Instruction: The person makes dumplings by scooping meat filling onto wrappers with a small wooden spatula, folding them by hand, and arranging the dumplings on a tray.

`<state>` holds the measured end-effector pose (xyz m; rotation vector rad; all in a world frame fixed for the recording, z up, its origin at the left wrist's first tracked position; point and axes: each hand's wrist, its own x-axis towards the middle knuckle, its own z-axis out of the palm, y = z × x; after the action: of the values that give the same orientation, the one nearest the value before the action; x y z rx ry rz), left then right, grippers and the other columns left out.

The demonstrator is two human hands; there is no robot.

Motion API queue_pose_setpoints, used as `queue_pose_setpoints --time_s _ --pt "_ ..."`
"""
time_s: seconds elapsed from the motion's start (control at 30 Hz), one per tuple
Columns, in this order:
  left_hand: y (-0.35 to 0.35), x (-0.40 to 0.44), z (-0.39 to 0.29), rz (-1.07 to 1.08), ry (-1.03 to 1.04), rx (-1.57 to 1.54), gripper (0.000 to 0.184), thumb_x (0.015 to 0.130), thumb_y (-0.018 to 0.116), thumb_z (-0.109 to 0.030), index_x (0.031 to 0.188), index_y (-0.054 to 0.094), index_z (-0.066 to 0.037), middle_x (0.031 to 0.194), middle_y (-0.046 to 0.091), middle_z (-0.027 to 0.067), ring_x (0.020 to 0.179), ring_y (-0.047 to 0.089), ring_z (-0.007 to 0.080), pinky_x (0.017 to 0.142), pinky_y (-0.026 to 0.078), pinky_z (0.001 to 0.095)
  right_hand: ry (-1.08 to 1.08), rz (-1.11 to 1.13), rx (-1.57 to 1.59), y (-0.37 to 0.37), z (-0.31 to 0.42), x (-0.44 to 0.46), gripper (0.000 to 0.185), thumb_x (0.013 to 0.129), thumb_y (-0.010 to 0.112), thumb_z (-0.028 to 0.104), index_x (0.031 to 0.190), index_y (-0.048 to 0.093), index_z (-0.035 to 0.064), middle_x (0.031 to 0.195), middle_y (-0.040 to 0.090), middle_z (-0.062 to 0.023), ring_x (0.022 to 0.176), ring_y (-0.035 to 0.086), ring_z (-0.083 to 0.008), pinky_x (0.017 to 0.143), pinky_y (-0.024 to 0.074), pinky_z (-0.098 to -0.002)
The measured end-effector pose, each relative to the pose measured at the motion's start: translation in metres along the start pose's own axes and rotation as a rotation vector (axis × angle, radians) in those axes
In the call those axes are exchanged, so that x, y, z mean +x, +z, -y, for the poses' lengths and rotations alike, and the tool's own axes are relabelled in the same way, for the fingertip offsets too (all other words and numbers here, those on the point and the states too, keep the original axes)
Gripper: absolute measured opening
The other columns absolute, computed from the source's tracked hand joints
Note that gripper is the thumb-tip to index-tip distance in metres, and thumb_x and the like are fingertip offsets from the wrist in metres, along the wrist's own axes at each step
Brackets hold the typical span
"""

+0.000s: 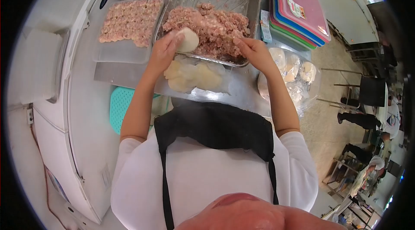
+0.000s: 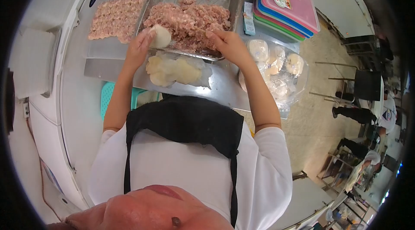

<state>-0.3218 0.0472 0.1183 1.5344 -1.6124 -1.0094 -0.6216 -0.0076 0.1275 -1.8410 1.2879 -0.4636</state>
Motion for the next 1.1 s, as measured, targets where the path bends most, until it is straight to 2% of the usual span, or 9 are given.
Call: queue_pose_setpoints --time_s 0.07,0.2,0.4,0.5,0.6,0.7,0.8,0.9,1.1 --pt "0.010 0.014 0.002 -0.161 0.051 -0.242 0.041 0.092 0.056 -0.024 0.126 0.051 -0.001 0.115 0.060 0.0099 0.106 0.057 0.0196 0.089 0.044 0.0280 0.002 -0.053 0.171 0.003 0.013 -0.001 0.035 0.094 0.054 0.035 0.096 0.067 0.0022 0.063 0.053 -0.0041 0.061 0.048 -0.0125 0.057 0.0405 -0.0290" --pt "0.009 0.039 -0.021 0.209 -0.119 -1.796 0.039 0.094 0.049 -0.015 0.130 0.044 0.001 0.130 0.051 0.0168 0.119 0.051 0.0280 0.100 0.043 0.0366 -0.050 -0.158 0.408 0.024 0.047 0.000 0.032 0.094 0.055 0.030 0.103 0.068 0.0024 0.063 0.047 0.0055 0.061 0.043 -0.0042 0.053 0.0338 -0.0226" --pt "0.017 0.059 -0.019 -0.036 -0.132 -1.561 0.043 0.097 0.041 -0.028 0.128 0.043 0.002 0.131 0.050 0.0179 0.121 0.049 0.0316 0.104 0.039 0.0457 -0.119 -0.196 0.652 0.044 0.079 0.007 0.033 0.095 0.055 0.025 0.111 0.064 -0.0017 0.066 0.046 0.0066 0.062 0.040 -0.0020 0.054 0.0326 -0.0179" --pt "-0.001 0.059 -0.017 0.423 -0.026 -2.060 0.057 0.096 0.038 -0.046 0.129 0.043 0.000 0.129 0.050 0.0181 0.120 0.050 0.0325 0.104 0.038 0.0476 -0.110 -0.306 0.586 0.056 0.083 0.013 0.029 0.092 0.058 0.023 0.112 0.065 0.0028 0.066 0.053 0.0014 0.059 0.048 -0.0085 0.054 0.0392 -0.0240" --pt "-0.009 0.057 -0.031 0.260 -0.014 -1.931 0.067 0.091 0.040 -0.058 0.126 0.044 -0.001 0.128 0.050 0.0188 0.124 0.044 0.0346 0.106 0.034 0.0503 -0.392 -0.549 -0.187 0.073 0.073 0.025 0.026 0.089 0.060 0.021 0.110 0.065 0.0074 0.072 0.061 -0.0089 0.063 0.060 -0.0229 0.057 0.0457 -0.0351" --pt "-0.017 0.063 -0.021 0.038 -0.183 -1.842 0.081 0.087 0.037 -0.067 0.134 0.039 -0.001 0.141 0.036 0.0209 0.130 0.036 0.0369 0.111 0.020 0.0559 -0.295 -0.395 -0.509 0.072 0.070 0.021 0.025 0.085 0.060 0.019 0.109 0.063 0.0094 0.081 0.063 -0.0164 0.073 0.062 -0.0342 0.063 0.0481 -0.0447" --pt "-0.013 0.075 0.015 -0.113 -0.331 -1.804 0.075 0.085 0.040 -0.069 0.123 0.046 -0.005 0.131 0.045 0.0193 0.121 0.044 0.0384 0.105 0.030 0.0545 -0.104 -0.248 -0.807 0.057 0.099 -0.006 0.021 0.085 0.056 0.018 0.104 0.060 0.0069 0.080 0.063 -0.0154 0.075 0.063 -0.0338 0.062 0.0496 -0.0448" --pt "-0.012 0.076 0.015 -0.083 -0.304 -1.651 0.084 0.084 0.036 -0.072 0.134 0.041 -0.004 0.141 0.036 0.0222 0.130 0.035 0.0411 0.109 0.017 0.0577 -0.197 -0.422 -0.737 0.067 0.112 -0.012 0.023 0.090 0.056 0.025 0.105 0.059 0.0081 0.082 0.062 -0.0132 0.076 0.063 -0.0318 0.061 0.0503 -0.0428" --pt "-0.019 0.076 0.002 -0.042 -0.305 -1.718 0.077 0.084 0.045 -0.066 0.119 0.049 0.002 0.136 0.042 0.0206 0.126 0.037 0.0422 0.105 0.028 0.0576 -0.086 -0.247 -0.941 0.044 0.137 -0.023 0.026 0.084 0.055 0.014 0.109 0.057 0.0082 0.084 0.062 -0.0166 0.066 0.063 -0.0336 0.058 0.0505 -0.0451"
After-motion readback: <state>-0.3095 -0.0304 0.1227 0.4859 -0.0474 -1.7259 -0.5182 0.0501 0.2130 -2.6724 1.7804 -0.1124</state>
